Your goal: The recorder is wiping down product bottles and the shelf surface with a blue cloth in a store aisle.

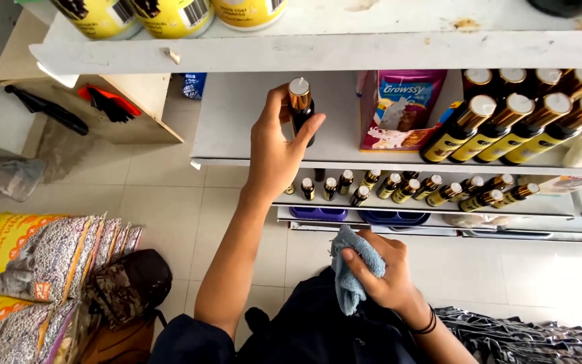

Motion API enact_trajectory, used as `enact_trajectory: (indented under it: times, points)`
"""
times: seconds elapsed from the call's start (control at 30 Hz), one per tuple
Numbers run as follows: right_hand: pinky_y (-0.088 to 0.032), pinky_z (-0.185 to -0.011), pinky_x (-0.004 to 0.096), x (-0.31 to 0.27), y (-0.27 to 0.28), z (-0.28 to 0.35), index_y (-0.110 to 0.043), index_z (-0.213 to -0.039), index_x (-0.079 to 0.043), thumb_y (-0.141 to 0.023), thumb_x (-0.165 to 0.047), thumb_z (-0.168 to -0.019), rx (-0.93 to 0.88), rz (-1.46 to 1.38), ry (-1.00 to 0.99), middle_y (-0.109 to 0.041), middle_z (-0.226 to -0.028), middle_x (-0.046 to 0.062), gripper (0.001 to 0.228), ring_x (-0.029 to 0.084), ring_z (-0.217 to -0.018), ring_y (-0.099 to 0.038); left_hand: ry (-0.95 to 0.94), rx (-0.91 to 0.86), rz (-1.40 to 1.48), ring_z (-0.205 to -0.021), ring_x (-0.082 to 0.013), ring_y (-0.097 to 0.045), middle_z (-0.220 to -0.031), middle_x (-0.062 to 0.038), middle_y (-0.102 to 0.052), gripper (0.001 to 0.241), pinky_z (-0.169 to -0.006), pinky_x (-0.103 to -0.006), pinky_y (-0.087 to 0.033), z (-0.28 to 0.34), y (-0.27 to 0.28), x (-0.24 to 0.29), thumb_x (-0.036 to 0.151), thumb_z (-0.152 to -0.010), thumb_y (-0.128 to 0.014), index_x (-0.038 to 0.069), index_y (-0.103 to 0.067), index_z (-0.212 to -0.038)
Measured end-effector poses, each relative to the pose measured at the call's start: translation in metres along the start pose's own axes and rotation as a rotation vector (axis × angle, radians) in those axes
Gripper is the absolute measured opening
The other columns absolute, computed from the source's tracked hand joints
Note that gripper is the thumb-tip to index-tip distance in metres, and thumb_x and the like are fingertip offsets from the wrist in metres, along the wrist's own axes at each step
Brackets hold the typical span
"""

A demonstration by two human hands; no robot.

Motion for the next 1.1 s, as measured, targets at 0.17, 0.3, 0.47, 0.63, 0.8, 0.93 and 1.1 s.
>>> enact_trajectory:
  times: [0.17, 0.3, 0.47, 0.63, 0.8, 0.93, 1.1]
  points:
    - [-0.037, -0.051, 0.028, 0.031, 0.011, 0.005, -0.059, -0.076, -0.007, -0.060, -0.032, -0.100, 0.029, -0.091, -0.151, -0.049, -0.069, 0.000, 0.034, 0.010, -0.059, -0.048, -0.117, 0.233, -0.216, -0.149, -0.0356, -0.041, -0.153, -0.018, -0.041, 0.078, -0.131, -0.0485, -0.034, 0.029, 0.002, 0.008, 0.035, -0.098, -0.080, 0.003, -0.033, -0.151]
    - [-0.042, -0.051, 0.031, 0.040, 0.022, 0.004, -0.063, -0.074, -0.007, -0.063, -0.023, -0.099, 0.175, -0.165, -0.262, -0.056, -0.055, 0.006, 0.030, 0.011, -0.058, -0.046, -0.433, 0.692, -0.248, -0.105, -0.0356, -0.042, -0.111, -0.018, -0.045, 0.039, -0.104, -0.0481, -0.032, 0.116, -0.028, -0.023, 0.007, -0.092, -0.069, -0.008, -0.048, -0.121]
    - [-0.039, -0.054, 0.029, 0.062, 0.022, 0.017, -0.060, -0.074, -0.008, -0.063, -0.019, -0.102, 0.213, -0.153, -0.308, -0.056, -0.061, 0.003, 0.031, 0.008, -0.066, -0.046, -0.173, -0.033, -0.403, -0.102, -0.0325, -0.058, -0.103, -0.010, -0.059, 0.018, -0.088, -0.0436, -0.042, 0.168, -0.119, -0.107, 0.014, -0.097, -0.063, 0.006, -0.063, -0.113]
    - [-0.039, -0.057, 0.028, 0.067, 0.012, 0.017, -0.061, -0.075, -0.008, -0.065, -0.020, -0.103, 0.214, -0.172, -0.339, -0.053, -0.062, 0.004, 0.030, 0.010, -0.064, -0.046, -0.166, -0.241, -0.835, -0.138, -0.0435, -0.047, -0.128, -0.024, -0.061, 0.066, -0.114, -0.0488, -0.037, 0.159, -0.152, -0.168, 0.008, -0.076, -0.089, -0.004, -0.058, -0.133]
    - [-0.041, -0.060, 0.026, 0.070, 0.011, 0.024, -0.063, -0.075, -0.010, -0.068, -0.023, -0.102, 0.214, -0.180, -0.419, -0.056, -0.063, 0.003, 0.031, 0.009, -0.065, -0.047, -0.231, -0.295, -0.954, -0.130, -0.0403, -0.054, -0.103, -0.020, -0.067, 0.047, -0.111, -0.0465, -0.036, 0.157, -0.170, -0.200, 0.002, -0.072, -0.090, -0.001, -0.065, -0.112]
    - [-0.045, -0.069, 0.028, 0.083, 0.014, 0.040, -0.062, -0.080, -0.009, -0.057, -0.028, -0.109, 0.320, -0.268, -0.519, -0.058, -0.074, 0.000, 0.035, 0.011, -0.074, -0.051, -0.209, -0.302, -0.803, -0.119, -0.0388, -0.058, -0.102, -0.020, -0.064, 0.045, -0.107, -0.0484, -0.040, 0.160, -0.160, -0.189, -0.001, -0.067, -0.090, 0.000, -0.062, -0.103]
    - [-0.053, -0.100, 0.034, 0.135, 0.028, 0.075, -0.072, -0.116, -0.007, -0.046, -0.035, -0.112, 0.605, -0.522, -0.629, -0.074, -0.112, 0.004, 0.039, 0.010, -0.103, -0.064, 0.009, -0.282, -0.314, -0.105, -0.0448, -0.059, -0.103, -0.019, -0.052, 0.031, -0.095, -0.0516, -0.046, 0.168, -0.129, -0.139, -0.005, -0.087, -0.070, 0.001, -0.053, -0.112]
Point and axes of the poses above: each hand's wrist, its own z-axis away from the middle knuckle, its own y-axis out of the back of the hand, x = y × z, the point moved 4 cm from there along -z, towards the middle knuckle
